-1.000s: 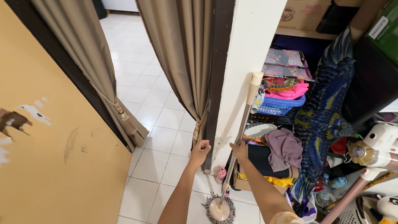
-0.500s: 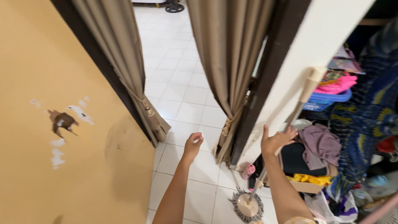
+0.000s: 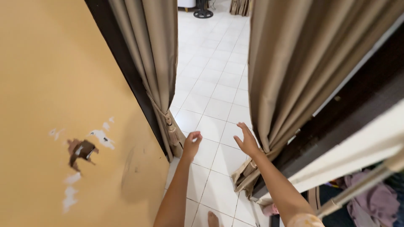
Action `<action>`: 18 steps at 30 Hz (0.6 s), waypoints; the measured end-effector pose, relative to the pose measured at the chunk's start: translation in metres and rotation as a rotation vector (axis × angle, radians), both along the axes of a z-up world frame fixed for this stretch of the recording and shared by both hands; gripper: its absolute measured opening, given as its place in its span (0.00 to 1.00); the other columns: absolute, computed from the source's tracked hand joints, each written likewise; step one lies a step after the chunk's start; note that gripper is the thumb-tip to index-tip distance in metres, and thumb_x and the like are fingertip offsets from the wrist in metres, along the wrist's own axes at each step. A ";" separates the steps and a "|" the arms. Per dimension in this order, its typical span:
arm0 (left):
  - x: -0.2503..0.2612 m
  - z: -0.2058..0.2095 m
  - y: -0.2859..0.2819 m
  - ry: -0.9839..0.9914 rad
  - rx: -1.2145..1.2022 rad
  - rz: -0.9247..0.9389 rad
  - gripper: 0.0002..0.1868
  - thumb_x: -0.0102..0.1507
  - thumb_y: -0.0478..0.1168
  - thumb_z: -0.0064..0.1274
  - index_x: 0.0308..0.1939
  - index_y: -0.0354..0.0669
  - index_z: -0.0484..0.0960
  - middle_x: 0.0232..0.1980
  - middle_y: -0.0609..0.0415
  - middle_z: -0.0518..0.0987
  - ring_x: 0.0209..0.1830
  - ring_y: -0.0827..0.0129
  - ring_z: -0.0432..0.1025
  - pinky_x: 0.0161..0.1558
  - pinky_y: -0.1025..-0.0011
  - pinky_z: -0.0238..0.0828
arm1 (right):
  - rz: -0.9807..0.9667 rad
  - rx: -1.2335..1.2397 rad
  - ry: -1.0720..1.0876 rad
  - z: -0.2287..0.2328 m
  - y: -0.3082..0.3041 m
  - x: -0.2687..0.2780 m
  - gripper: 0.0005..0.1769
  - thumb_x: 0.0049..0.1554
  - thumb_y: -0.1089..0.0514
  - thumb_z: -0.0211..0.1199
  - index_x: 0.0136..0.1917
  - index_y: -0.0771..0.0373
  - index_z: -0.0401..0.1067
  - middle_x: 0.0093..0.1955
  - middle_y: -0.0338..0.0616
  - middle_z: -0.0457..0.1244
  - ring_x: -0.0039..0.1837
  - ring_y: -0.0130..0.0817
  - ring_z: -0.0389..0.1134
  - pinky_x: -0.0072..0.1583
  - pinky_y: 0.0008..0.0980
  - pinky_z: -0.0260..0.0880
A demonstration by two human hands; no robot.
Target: The person carries a broom, a vacuum cleaner, a mop bucket with a mop, and a cleaning detergent packet one at a time from the room into a storage closet area.
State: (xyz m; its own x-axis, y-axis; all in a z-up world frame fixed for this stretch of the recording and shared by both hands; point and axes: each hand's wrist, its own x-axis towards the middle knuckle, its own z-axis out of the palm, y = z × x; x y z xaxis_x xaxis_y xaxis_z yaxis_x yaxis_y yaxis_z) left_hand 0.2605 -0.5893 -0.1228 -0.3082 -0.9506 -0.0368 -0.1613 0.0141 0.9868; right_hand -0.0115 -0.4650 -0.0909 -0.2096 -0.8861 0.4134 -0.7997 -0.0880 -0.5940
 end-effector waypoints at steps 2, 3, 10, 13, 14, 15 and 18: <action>-0.014 -0.008 -0.035 -0.009 -0.029 0.030 0.21 0.67 0.49 0.55 0.59 0.44 0.79 0.59 0.53 0.81 0.62 0.68 0.72 0.62 0.68 0.67 | 0.015 -0.024 -0.027 -0.009 -0.054 -0.020 0.34 0.57 0.54 0.66 0.73 0.63 0.59 0.75 0.55 0.57 0.78 0.48 0.55 0.76 0.41 0.56; -0.022 -0.004 -0.060 -0.015 -0.069 0.060 0.21 0.66 0.50 0.56 0.59 0.43 0.79 0.58 0.53 0.82 0.61 0.66 0.73 0.63 0.68 0.67 | 0.026 -0.039 -0.017 -0.009 -0.085 -0.032 0.34 0.57 0.54 0.66 0.73 0.63 0.59 0.75 0.55 0.57 0.78 0.48 0.55 0.76 0.41 0.56; -0.058 0.025 -0.175 -0.003 -0.028 -0.018 0.20 0.67 0.46 0.52 0.61 0.42 0.78 0.61 0.52 0.79 0.64 0.67 0.71 0.63 0.68 0.66 | -0.238 0.208 -0.254 -0.023 -0.228 -0.091 0.43 0.56 0.51 0.68 0.77 0.63 0.52 0.79 0.56 0.52 0.79 0.50 0.52 0.74 0.47 0.57; -0.076 0.018 -0.239 0.027 0.019 -0.008 0.19 0.66 0.44 0.52 0.60 0.41 0.78 0.60 0.50 0.80 0.61 0.65 0.73 0.60 0.68 0.69 | -0.263 0.267 -0.298 -0.030 -0.284 -0.113 0.43 0.55 0.48 0.68 0.77 0.62 0.52 0.79 0.55 0.52 0.79 0.51 0.53 0.73 0.48 0.58; -0.083 0.014 -0.261 0.025 0.025 -0.004 0.19 0.66 0.44 0.52 0.59 0.41 0.78 0.59 0.51 0.80 0.61 0.67 0.73 0.59 0.68 0.70 | -0.272 0.301 -0.320 -0.031 -0.303 -0.122 0.44 0.55 0.47 0.68 0.76 0.61 0.52 0.79 0.53 0.52 0.78 0.50 0.54 0.72 0.48 0.60; -0.092 0.011 -0.286 0.022 0.026 -0.004 0.19 0.66 0.44 0.52 0.59 0.41 0.78 0.59 0.51 0.80 0.60 0.69 0.72 0.57 0.68 0.71 | -0.283 0.294 -0.321 -0.033 -0.321 -0.132 0.44 0.55 0.47 0.68 0.76 0.61 0.52 0.79 0.53 0.52 0.78 0.50 0.54 0.72 0.48 0.60; -0.122 0.001 -0.360 0.121 -0.113 -0.048 0.19 0.68 0.46 0.54 0.58 0.39 0.80 0.56 0.49 0.83 0.55 0.67 0.75 0.56 0.69 0.71 | -0.295 0.363 -0.328 -0.046 -0.367 -0.158 0.43 0.55 0.46 0.68 0.76 0.61 0.54 0.79 0.52 0.52 0.77 0.51 0.56 0.71 0.48 0.61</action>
